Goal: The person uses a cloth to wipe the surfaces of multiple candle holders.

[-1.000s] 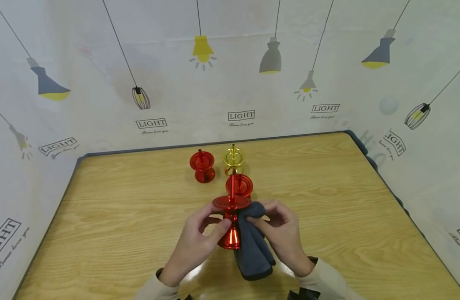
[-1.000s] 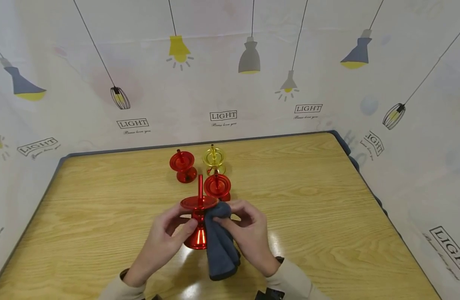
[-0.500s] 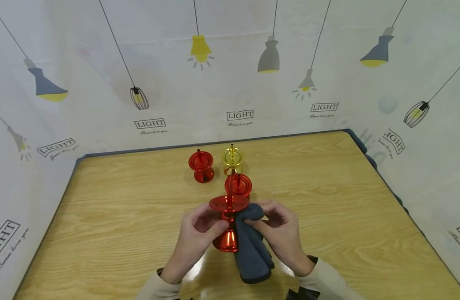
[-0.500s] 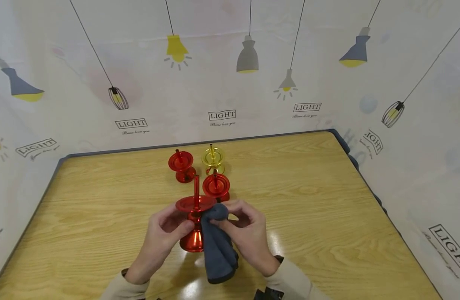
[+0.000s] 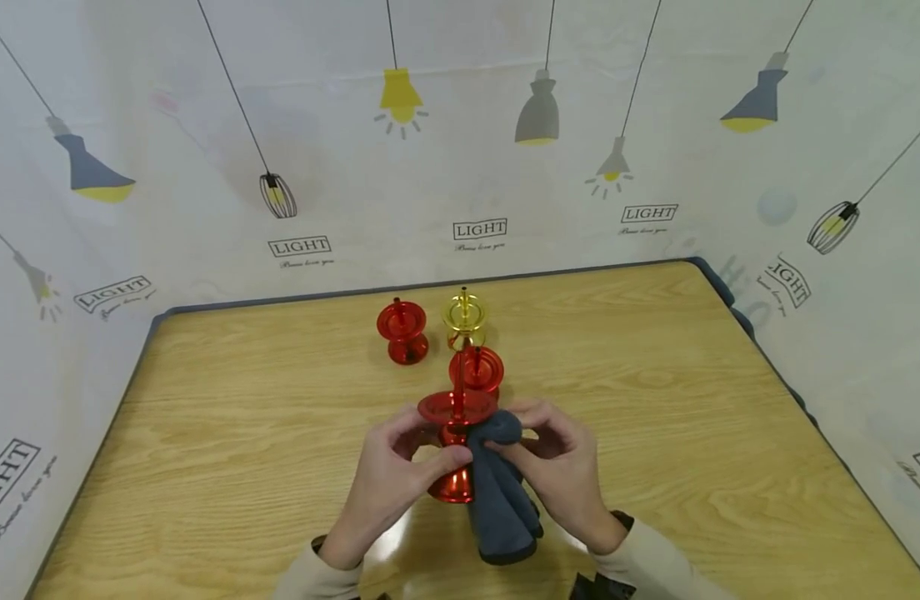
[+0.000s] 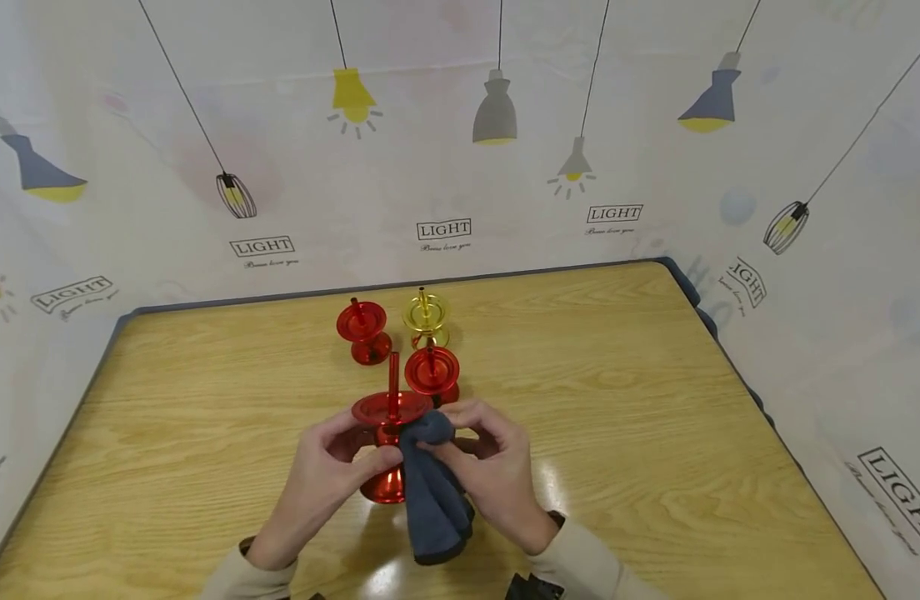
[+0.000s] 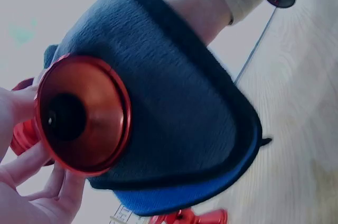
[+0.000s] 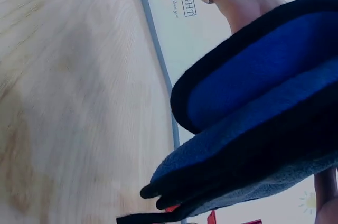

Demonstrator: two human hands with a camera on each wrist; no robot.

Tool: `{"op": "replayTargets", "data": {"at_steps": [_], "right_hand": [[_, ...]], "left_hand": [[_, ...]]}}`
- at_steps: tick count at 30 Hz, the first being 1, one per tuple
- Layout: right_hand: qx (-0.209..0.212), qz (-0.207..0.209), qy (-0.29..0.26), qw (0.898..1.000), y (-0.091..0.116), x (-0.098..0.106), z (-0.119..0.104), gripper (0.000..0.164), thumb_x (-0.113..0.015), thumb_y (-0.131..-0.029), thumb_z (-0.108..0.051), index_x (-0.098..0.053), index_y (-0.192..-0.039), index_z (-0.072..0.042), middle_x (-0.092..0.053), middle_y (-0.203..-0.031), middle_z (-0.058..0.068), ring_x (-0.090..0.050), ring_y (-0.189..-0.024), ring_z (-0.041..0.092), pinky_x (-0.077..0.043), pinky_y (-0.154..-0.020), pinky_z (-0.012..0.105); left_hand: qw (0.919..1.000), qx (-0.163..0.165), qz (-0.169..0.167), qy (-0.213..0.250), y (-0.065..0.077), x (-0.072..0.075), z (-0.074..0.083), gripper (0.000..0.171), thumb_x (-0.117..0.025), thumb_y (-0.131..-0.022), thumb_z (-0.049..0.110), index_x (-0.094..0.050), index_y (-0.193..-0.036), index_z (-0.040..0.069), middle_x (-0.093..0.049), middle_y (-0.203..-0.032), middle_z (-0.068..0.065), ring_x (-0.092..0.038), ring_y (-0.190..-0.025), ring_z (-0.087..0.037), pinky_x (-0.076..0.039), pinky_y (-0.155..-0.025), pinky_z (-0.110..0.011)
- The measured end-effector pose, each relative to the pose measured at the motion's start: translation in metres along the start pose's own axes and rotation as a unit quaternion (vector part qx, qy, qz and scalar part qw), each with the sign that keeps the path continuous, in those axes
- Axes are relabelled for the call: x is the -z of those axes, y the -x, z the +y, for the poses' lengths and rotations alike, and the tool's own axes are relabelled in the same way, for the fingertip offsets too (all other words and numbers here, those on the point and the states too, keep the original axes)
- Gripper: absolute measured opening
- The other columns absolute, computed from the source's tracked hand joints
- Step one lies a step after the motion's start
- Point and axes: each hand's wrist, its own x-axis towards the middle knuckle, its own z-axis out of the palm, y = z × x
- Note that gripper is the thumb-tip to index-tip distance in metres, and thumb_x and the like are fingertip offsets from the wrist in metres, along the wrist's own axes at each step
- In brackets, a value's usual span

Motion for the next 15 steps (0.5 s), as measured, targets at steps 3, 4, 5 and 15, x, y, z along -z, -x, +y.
{"op": "replayTargets", "data": {"at_steps": [3, 4, 5, 15], "right_hand": [[-0.001, -0.009, -0.016, 1.0, 0.001, 0.001, 0.001, 0.018, -0.072, -0.085, 0.014, -0.064, -0.094, 0.001, -0.072, -0.112, -0.001, -0.069, -0.103, 0.013, -0.062, -0.078, 0.031], [-0.006, -0.009, -0.02, 1.0, 0.001, 0.001, 0.001, 0.019, -0.073, -0.085, 0.013, -0.064, -0.095, -0.001, -0.072, -0.112, -0.002, -0.069, -0.104, 0.012, -0.062, -0.079, 0.03], [-0.01, -0.009, -0.022, 1.0, 0.0, 0.002, 0.001, 0.019, -0.073, -0.085, 0.012, -0.065, -0.096, -0.002, -0.072, -0.111, -0.003, -0.069, -0.104, 0.012, -0.061, -0.079, 0.029], [-0.028, 0.02, 0.019, 0.999, 0.001, 0.002, 0.004, 0.016, -0.073, -0.084, 0.013, -0.064, -0.096, 0.007, -0.073, -0.11, -0.003, -0.071, -0.105, 0.017, -0.062, -0.08, 0.034]], "left_hand": [[0.9989, 0.014, -0.015, 0.042, 0.001, 0.004, -0.003, 0.037, -0.081, -0.087, 0.008, -0.069, -0.12, -0.003, -0.073, -0.111, -0.006, -0.07, -0.092, -0.012, -0.059, -0.084, -0.027], [0.9979, 0.013, -0.02, 0.06, 0.002, 0.005, -0.004, 0.038, -0.079, -0.088, 0.008, -0.067, -0.121, -0.006, -0.074, -0.11, -0.004, -0.07, -0.093, -0.012, -0.059, -0.084, -0.027], [0.9967, 0.01, -0.026, 0.077, 0.003, 0.006, -0.005, 0.039, -0.077, -0.09, 0.008, -0.064, -0.123, -0.01, -0.074, -0.111, -0.003, -0.07, -0.094, -0.011, -0.059, -0.084, -0.026], [0.9986, -0.003, 0.018, -0.049, 0.007, -0.009, -0.003, 0.037, -0.079, -0.089, 0.011, -0.066, -0.124, 0.009, -0.07, -0.117, -0.008, -0.067, -0.104, -0.014, -0.057, -0.091, -0.03]]}}
